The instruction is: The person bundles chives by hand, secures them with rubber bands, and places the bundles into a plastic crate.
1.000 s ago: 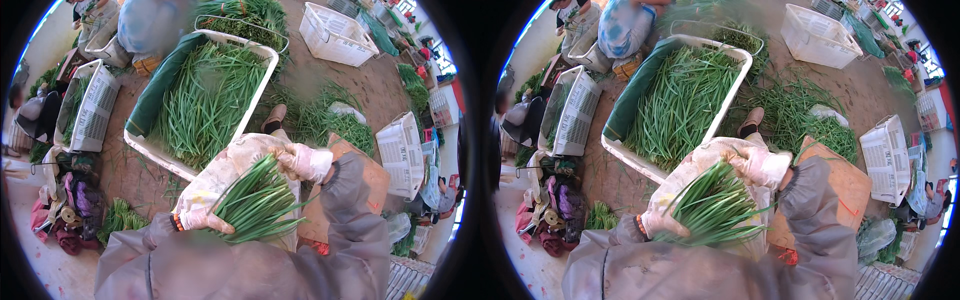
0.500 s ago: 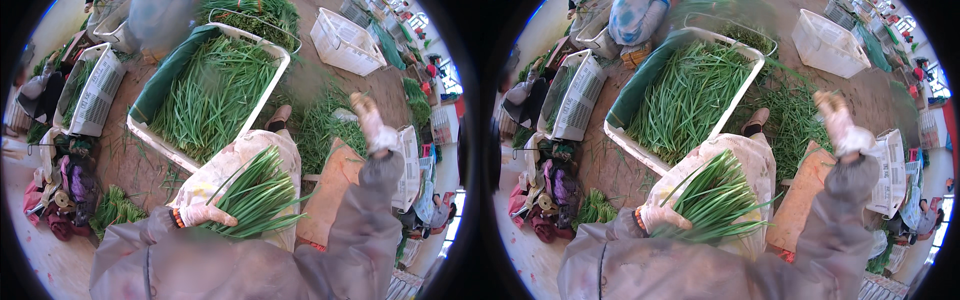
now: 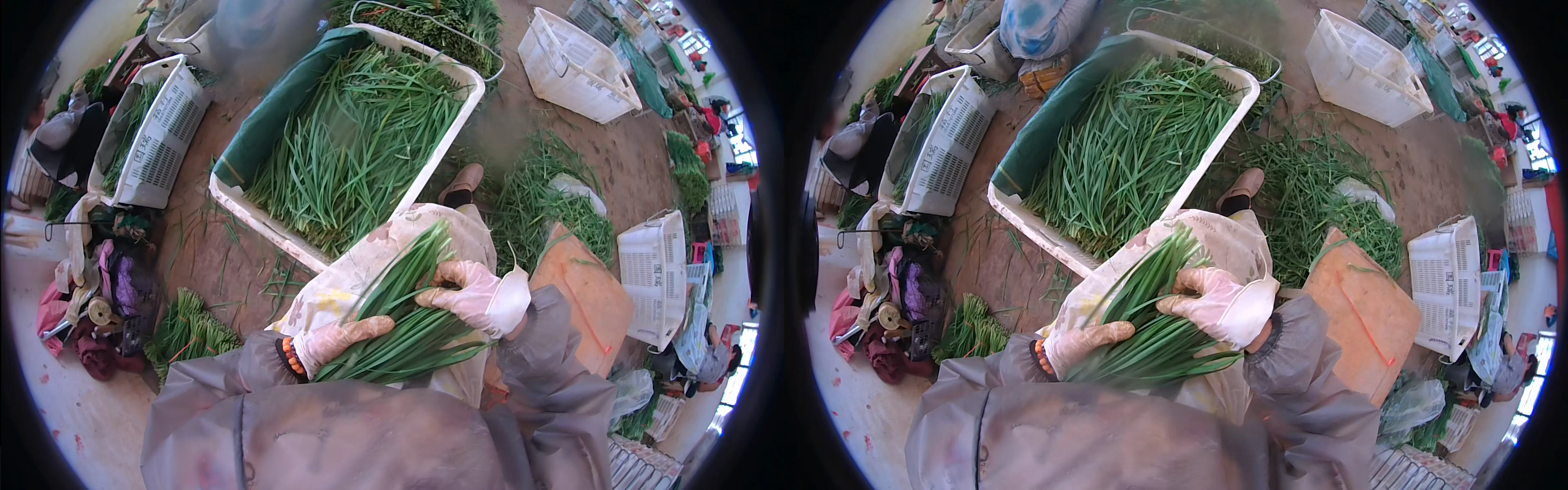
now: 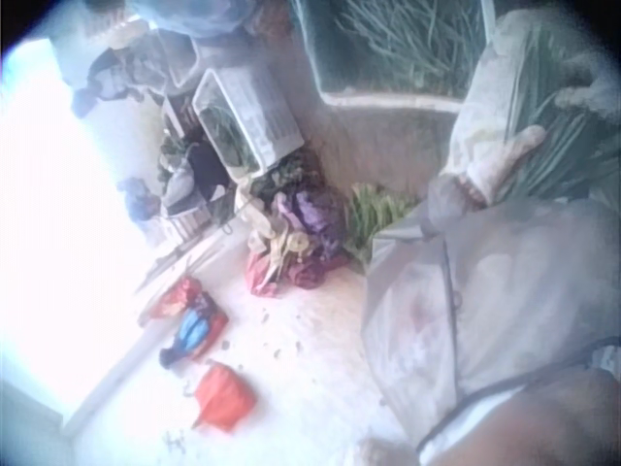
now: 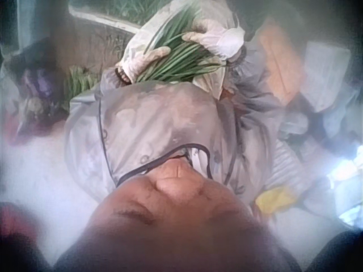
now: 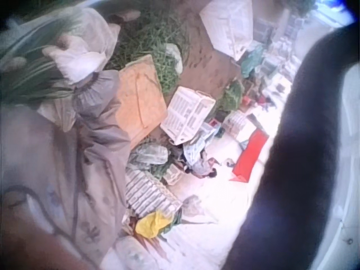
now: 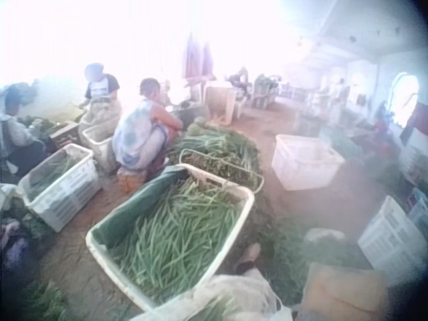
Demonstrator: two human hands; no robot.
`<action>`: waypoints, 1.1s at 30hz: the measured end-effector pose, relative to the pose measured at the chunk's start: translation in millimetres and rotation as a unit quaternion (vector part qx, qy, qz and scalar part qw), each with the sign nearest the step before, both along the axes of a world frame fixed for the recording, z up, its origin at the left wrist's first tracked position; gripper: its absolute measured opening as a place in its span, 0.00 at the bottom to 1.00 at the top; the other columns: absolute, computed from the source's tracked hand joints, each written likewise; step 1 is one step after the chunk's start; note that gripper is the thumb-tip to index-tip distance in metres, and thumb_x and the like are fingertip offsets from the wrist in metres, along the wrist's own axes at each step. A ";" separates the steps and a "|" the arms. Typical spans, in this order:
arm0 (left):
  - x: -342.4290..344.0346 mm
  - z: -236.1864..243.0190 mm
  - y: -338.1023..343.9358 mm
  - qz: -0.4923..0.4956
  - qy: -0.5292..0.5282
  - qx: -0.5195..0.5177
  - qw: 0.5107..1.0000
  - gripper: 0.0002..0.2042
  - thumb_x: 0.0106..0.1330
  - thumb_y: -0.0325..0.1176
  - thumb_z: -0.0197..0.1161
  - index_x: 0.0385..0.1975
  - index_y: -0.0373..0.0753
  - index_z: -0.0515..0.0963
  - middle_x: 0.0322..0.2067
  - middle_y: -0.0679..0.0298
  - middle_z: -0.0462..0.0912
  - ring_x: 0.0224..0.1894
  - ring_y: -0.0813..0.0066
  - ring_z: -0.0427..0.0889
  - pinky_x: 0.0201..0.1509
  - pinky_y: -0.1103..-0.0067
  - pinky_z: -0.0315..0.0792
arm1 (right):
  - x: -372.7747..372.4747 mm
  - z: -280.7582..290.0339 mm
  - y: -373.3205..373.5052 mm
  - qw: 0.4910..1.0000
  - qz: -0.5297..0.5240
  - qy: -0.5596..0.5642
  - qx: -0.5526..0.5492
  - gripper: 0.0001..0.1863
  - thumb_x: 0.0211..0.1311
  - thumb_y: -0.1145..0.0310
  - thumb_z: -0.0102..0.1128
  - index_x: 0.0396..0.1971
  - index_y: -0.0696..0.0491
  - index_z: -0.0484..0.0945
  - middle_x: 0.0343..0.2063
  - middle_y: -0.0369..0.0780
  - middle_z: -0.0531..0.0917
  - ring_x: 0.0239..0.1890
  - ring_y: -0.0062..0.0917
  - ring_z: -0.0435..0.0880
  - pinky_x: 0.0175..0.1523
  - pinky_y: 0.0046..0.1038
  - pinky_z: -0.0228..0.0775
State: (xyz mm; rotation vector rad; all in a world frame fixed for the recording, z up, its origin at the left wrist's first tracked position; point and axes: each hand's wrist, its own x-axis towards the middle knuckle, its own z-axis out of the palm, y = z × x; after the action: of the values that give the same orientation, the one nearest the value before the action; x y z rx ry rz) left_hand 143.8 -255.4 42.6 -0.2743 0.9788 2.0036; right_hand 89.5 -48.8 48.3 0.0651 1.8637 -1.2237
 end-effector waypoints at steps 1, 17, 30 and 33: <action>0.7 -0.6 1.1 0.021 0.017 -0.007 1.000 0.25 0.58 0.34 0.58 0.54 0.36 0.61 0.47 0.57 0.72 0.44 0.71 0.75 0.46 0.77 0.72 | 2.0 -4.3 -0.1 1.000 0.000 -0.002 -0.001 0.11 0.50 0.68 0.59 0.32 0.57 0.75 0.25 0.35 0.76 0.30 0.16 0.72 0.35 0.19 0.63; 3.3 -21.2 -1.5 -0.177 0.024 -0.004 0.984 0.33 0.52 0.26 0.63 0.59 0.39 0.55 0.54 0.63 0.65 0.55 0.75 0.62 0.59 0.78 0.55 | -6.7 -35.9 31.8 0.885 -0.348 -0.054 -0.304 0.11 0.56 0.66 0.49 0.35 0.57 0.70 0.11 0.28 0.64 0.10 0.14 0.60 0.21 0.19 0.61; 6.6 -32.7 1.2 -0.199 0.004 0.030 0.979 0.38 0.50 0.27 0.64 0.60 0.39 0.50 0.56 0.64 0.62 0.58 0.75 0.58 0.61 0.77 0.52 | -146.5 4.2 239.0 0.796 -0.396 0.261 -0.377 0.16 0.57 0.62 0.51 0.40 0.57 0.67 0.26 0.36 0.74 0.25 0.20 0.73 0.28 0.22 0.70; 6.4 -40.3 -3.6 -0.190 0.047 0.030 0.980 0.36 0.51 0.27 0.64 0.60 0.39 0.52 0.55 0.64 0.63 0.57 0.76 0.59 0.61 0.77 0.53 | -140.7 22.8 182.7 0.813 -0.222 0.304 0.444 0.36 0.49 0.46 0.55 0.54 0.53 0.58 0.44 0.42 0.71 0.45 0.35 0.71 0.49 0.35 0.60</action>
State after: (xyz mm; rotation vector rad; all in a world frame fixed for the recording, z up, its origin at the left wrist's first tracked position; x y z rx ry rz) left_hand 150.2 -259.0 2.4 0.0416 0.9477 1.7020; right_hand -51.3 133.9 71.1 0.7298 2.9889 -0.5409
